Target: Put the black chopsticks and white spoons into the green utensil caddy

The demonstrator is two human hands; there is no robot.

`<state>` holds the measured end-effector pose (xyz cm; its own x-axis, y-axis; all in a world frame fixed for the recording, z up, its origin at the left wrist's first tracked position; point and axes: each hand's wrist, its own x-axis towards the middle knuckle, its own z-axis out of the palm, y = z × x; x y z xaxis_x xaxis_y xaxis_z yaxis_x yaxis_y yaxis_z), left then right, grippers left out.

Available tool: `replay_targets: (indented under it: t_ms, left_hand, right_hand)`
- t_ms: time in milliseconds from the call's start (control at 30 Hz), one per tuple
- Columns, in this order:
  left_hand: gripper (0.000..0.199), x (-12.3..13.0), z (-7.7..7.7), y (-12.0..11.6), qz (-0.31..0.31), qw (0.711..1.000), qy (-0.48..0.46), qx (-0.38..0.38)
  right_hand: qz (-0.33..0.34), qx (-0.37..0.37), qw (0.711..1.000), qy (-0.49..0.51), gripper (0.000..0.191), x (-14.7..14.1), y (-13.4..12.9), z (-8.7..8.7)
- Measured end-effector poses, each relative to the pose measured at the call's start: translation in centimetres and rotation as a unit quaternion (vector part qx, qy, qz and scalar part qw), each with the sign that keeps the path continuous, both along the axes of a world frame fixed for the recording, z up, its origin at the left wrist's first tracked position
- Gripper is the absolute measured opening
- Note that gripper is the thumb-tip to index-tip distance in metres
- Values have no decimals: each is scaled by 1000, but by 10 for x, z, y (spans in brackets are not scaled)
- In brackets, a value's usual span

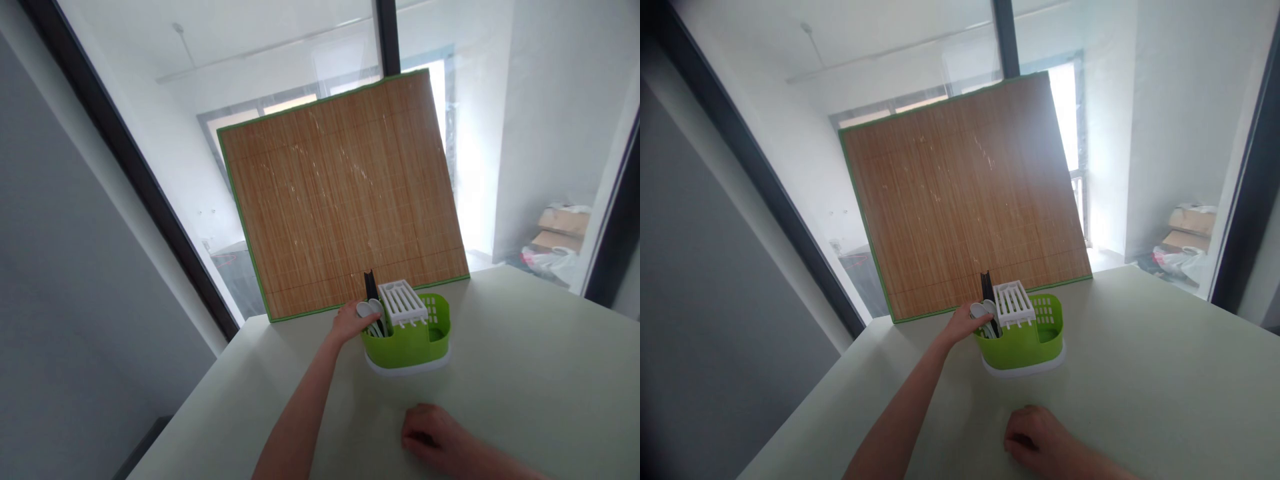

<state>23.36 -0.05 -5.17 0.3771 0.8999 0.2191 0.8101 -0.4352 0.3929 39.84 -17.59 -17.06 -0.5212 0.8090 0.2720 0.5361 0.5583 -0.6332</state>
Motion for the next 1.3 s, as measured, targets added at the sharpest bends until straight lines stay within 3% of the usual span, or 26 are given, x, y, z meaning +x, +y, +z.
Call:
replay_targets:
  t_ms: [133,200,300,467,633,733,867,933,1000,1067,1133,1300]
  left_hand:
    - [52,21,1,-18,52,992,-10,117]
    - [51,23,-1,-23,48,989,-24,140]
    - [45,22,1,-23,12,991,-13,136]
    - [32,19,14,-13,5,987,103,122]
    - [34,15,29,-12,-31,987,85,136]
    - [34,2,58,-14,-19,983,45,179]
    - [36,-38,123,-16,-8,971,7,239]
    - [36,-68,150,-17,-19,973,41,228]
    - [34,-101,159,-20,-22,978,127,165]
    - [29,-135,149,-25,-9,969,238,66]
    - [22,-167,124,-34,15,948,316,-20]
    - [20,-228,53,-58,69,924,356,-119]
  right_hand:
    - [1,-8,1000,-1,18,1,-2,3]
    - [2,-11,1000,-2,16,1,-3,4]
    - [4,-12,1000,-1,15,1,-3,3]
    - [13,2,1000,-11,16,0,-1,-2]
    - [4,3,1000,-10,15,-1,0,-4]
    - [4,-5,1000,-9,15,0,-2,-2]
    - [9,-16,1000,-2,17,2,-4,5]
    - [8,-20,1000,-1,19,2,-4,7]
    - [9,-21,1000,-3,21,2,-3,6]
    - [16,-22,1000,-8,23,2,-2,2]
    - [29,-21,999,-12,25,3,-2,-4]
    - [58,-22,998,-23,32,6,1,-15]
